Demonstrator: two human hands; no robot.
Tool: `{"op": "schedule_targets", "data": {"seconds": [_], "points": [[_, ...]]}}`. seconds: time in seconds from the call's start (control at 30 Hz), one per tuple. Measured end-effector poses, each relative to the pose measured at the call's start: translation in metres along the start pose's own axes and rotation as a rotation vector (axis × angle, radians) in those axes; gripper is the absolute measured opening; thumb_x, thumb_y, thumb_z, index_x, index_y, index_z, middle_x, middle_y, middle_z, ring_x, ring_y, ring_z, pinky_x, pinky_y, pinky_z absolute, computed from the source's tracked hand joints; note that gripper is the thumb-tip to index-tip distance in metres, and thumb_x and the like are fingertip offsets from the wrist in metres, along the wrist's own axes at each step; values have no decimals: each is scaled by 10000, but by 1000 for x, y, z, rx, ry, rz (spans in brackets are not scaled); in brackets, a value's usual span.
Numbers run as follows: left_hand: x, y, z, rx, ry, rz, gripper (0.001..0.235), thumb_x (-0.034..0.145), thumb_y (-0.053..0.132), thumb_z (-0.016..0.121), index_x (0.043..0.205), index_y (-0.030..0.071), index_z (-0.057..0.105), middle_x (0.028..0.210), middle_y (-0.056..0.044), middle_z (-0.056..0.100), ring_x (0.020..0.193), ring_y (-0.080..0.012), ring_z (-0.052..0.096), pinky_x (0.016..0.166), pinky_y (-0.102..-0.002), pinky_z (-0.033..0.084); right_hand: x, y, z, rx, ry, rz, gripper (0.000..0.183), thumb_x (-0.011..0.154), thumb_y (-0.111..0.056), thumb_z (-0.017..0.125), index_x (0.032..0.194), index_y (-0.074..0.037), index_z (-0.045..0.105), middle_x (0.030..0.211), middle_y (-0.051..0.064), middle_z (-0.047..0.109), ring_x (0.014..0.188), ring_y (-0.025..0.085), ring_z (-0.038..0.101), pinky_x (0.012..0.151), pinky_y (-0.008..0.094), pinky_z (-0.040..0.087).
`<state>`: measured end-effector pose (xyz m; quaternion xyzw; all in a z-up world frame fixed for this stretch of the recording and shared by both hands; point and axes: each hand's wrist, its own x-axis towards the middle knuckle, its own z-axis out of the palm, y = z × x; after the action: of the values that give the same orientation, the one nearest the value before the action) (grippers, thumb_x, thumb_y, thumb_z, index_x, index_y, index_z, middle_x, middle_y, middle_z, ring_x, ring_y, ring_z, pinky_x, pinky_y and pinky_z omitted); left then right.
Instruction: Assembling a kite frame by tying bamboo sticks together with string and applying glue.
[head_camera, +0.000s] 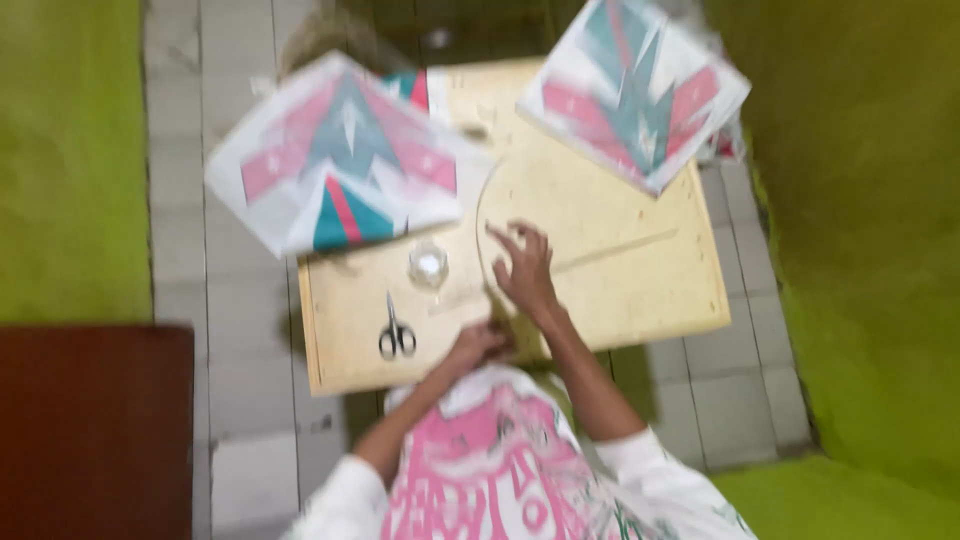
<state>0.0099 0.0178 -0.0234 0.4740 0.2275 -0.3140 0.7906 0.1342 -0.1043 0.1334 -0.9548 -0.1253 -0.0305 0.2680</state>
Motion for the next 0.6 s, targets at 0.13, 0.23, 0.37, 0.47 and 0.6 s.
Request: {"op": "schedule_targets", "data": {"seconds": [0.13,0.23,0.37,0.47,0.6], "points": [[1,-11,-10,6,23,21,497,811,44,787,1298,67,691,1151,-150,748,1029,-342,739,876,-489,626,4,-18,8,191,49,-37,598,825,-98,684,1404,-236,625,1261,173,533,1145,394,577,989,526,472],[-62,45,16,-24,-4,-32,644,776,-103,795,1383,16,617,1185,-199,741,994,-358,762,837,-465,649,-5,-36,21,342,-103,-34,626,835,-185,714,1436,-318,596,1251,99,567,1124,278,646,1050,424,499],[-103,71,55,771,29,94,325,918,-89,607,1230,-147,680,1259,-306,695,1187,-419,681,1032,-503,554,5,-45,33,228,-296,-175,659,849,-333,783,1457,-203,566,1248,286,533,1147,498,606,1010,574,498],[-25,4,-3,-48,-39,59,677,715,-201,815,1337,-110,562,1196,-309,673,963,-457,739,749,-495,697,43,-72,35,56,-379,-190,619,802,-359,822,1386,-282,633,1439,211,426,1254,454,588,1067,532,519],[-24,-3,-7,-247,-85,12,314,876,-24,755,1176,-77,677,992,-289,743,834,-427,769,705,-510,691,57,-64,80,-263,-568,-84,522,742,-360,876,1239,-294,733,1442,193,436,1254,497,563,918,608,577]]}}
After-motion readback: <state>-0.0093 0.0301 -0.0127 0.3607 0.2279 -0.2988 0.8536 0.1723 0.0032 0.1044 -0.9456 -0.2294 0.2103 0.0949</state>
